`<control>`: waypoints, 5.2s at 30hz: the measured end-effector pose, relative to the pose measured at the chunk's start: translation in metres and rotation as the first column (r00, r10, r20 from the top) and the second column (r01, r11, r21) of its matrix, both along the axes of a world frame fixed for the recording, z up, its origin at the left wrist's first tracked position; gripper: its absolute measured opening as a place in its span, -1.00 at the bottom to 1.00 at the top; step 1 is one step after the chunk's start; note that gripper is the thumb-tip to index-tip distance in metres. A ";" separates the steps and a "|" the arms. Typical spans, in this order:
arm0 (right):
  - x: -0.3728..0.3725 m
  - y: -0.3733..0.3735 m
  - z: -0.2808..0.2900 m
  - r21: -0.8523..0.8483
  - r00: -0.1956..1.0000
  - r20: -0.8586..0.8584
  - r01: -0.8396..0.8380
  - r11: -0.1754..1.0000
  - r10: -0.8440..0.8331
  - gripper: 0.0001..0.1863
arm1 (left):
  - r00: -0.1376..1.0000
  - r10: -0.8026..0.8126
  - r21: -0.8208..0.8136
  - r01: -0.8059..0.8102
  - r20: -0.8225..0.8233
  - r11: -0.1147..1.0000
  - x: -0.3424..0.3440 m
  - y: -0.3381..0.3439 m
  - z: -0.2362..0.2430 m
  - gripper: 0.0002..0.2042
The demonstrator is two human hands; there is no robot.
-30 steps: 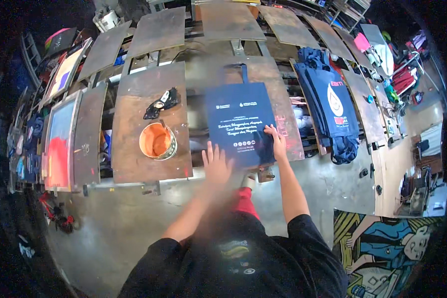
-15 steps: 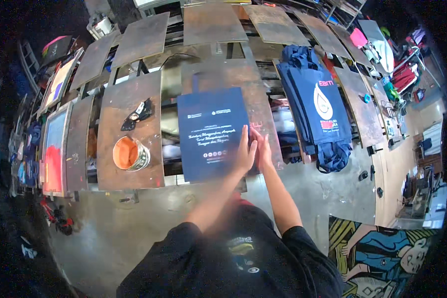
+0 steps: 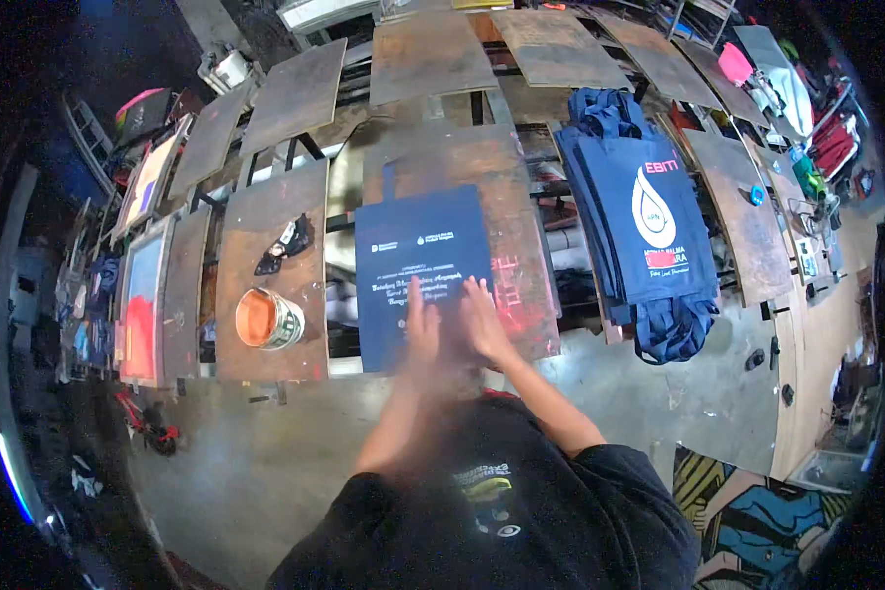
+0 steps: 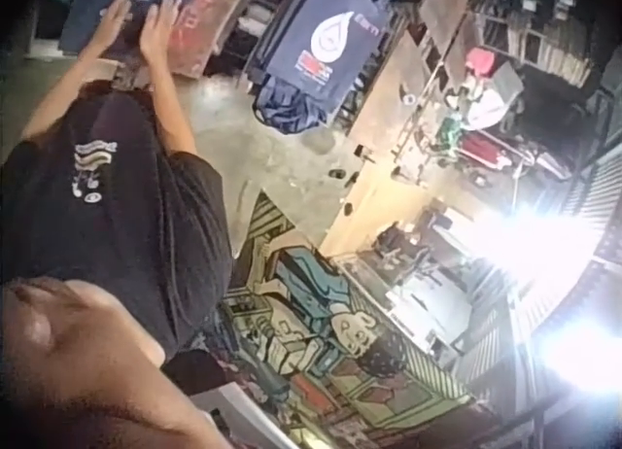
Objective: Organizing apparel and applying ink to a screen at a printing station.
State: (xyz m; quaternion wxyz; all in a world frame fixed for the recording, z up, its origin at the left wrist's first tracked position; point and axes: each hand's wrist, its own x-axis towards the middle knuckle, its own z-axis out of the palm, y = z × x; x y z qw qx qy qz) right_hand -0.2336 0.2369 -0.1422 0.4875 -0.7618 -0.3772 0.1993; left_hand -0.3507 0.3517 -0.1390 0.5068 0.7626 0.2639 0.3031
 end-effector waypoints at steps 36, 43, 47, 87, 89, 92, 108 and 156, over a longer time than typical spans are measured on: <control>-0.019 -0.003 0.008 -0.392 0.691 0.716 0.275 0.878 0.103 -0.32 | 0.857 0.140 0.604 0.224 -0.495 0.764 -0.076 0.058 0.006 -0.37; -0.031 0.012 0.017 -0.410 0.678 0.731 0.354 0.840 0.071 -0.34 | 0.861 0.124 0.610 0.241 -0.493 0.755 -0.075 0.065 0.000 -0.36; -0.042 0.042 0.014 -0.414 0.707 0.698 0.265 0.871 0.117 -0.34 | 0.885 0.155 0.650 0.194 -0.439 0.735 -0.076 0.062 -0.007 -0.34; -0.010 0.042 0.033 -0.488 0.824 0.495 0.001 0.873 0.276 -0.29 | 0.838 0.270 0.559 0.051 -0.475 0.827 -0.016 0.070 0.014 -0.51; 0.000 0.055 0.031 -0.444 0.794 0.531 -0.037 0.895 0.296 -0.29 | 0.860 0.237 0.595 0.093 -0.452 0.799 0.003 0.077 0.012 -0.45; 0.018 0.068 0.023 -0.344 0.765 0.603 -0.006 0.939 0.226 -0.27 | 0.823 0.184 0.577 0.199 -0.537 0.792 0.020 0.085 0.005 -0.37; 0.046 0.103 0.017 -0.460 0.739 0.618 0.063 0.886 0.268 -0.20 | 0.774 0.289 0.618 0.162 -0.563 0.770 0.038 0.116 0.000 -0.35; 0.129 0.154 0.006 -0.441 0.751 0.660 0.380 0.813 0.007 -0.17 | 0.597 0.417 0.527 0.010 -0.685 0.850 0.088 0.176 0.012 0.11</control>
